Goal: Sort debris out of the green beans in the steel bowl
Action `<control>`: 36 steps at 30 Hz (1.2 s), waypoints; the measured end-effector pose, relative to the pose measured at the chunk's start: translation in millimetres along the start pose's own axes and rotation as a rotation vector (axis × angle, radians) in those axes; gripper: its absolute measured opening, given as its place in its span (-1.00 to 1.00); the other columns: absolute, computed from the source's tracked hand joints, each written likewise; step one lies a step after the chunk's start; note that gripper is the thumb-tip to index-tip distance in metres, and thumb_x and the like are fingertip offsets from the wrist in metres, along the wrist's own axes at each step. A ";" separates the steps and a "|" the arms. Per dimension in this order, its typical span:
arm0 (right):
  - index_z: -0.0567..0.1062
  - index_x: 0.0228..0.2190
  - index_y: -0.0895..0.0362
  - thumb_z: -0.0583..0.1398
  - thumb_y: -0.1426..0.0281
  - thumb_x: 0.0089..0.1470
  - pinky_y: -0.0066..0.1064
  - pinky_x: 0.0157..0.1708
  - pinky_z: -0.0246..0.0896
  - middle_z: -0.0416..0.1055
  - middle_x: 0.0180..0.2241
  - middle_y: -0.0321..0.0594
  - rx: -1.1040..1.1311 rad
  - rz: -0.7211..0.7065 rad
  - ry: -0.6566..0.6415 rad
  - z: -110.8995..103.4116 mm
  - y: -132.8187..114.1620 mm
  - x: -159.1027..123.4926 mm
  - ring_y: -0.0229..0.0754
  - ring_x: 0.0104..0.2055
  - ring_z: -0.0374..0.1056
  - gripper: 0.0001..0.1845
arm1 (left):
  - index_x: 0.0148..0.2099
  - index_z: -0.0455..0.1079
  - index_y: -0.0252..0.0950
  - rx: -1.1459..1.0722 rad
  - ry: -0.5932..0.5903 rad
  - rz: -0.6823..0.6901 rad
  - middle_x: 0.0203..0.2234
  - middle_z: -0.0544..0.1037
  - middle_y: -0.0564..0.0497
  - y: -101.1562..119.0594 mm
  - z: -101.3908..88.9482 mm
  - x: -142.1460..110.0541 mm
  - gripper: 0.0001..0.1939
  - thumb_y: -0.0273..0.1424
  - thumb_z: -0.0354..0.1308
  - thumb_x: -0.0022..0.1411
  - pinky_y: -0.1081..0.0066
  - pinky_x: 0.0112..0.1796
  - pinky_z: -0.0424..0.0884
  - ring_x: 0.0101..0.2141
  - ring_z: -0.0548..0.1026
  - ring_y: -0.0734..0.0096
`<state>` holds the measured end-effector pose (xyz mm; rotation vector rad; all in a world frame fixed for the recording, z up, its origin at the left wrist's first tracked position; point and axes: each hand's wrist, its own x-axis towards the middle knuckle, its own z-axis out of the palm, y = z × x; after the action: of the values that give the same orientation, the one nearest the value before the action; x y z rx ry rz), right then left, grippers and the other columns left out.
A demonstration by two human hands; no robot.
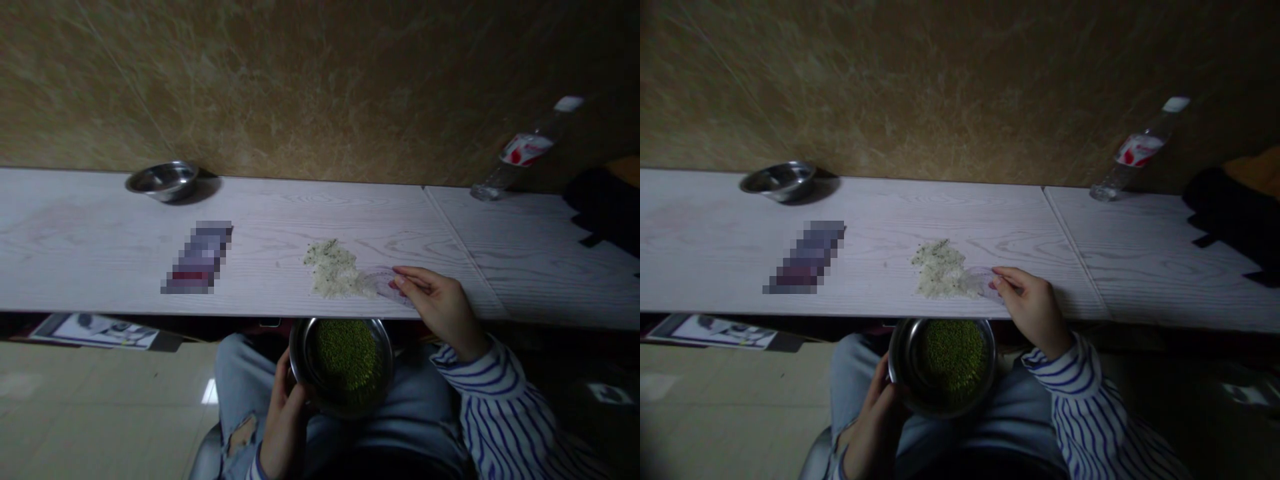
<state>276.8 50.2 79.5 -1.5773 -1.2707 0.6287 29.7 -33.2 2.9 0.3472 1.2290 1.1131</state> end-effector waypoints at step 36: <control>0.65 -0.25 0.15 0.29 0.17 0.02 -0.20 -0.25 0.53 0.64 -0.31 -0.04 0.008 0.000 -0.146 14.7 -20.6 -24.3 -0.03 -0.32 0.58 -0.66 | 0.18 0.33 -0.13 -0.030 -0.041 0.012 -0.02 0.52 -0.10 7.1 7.3 -8.8 -0.39 -0.30 0.28 0.05 0.22 -0.21 0.48 -0.06 0.47 0.06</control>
<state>247.8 32.4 88.2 -1.5474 -1.3732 0.7597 33.2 -34.6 15.8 0.3536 1.1743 1.1276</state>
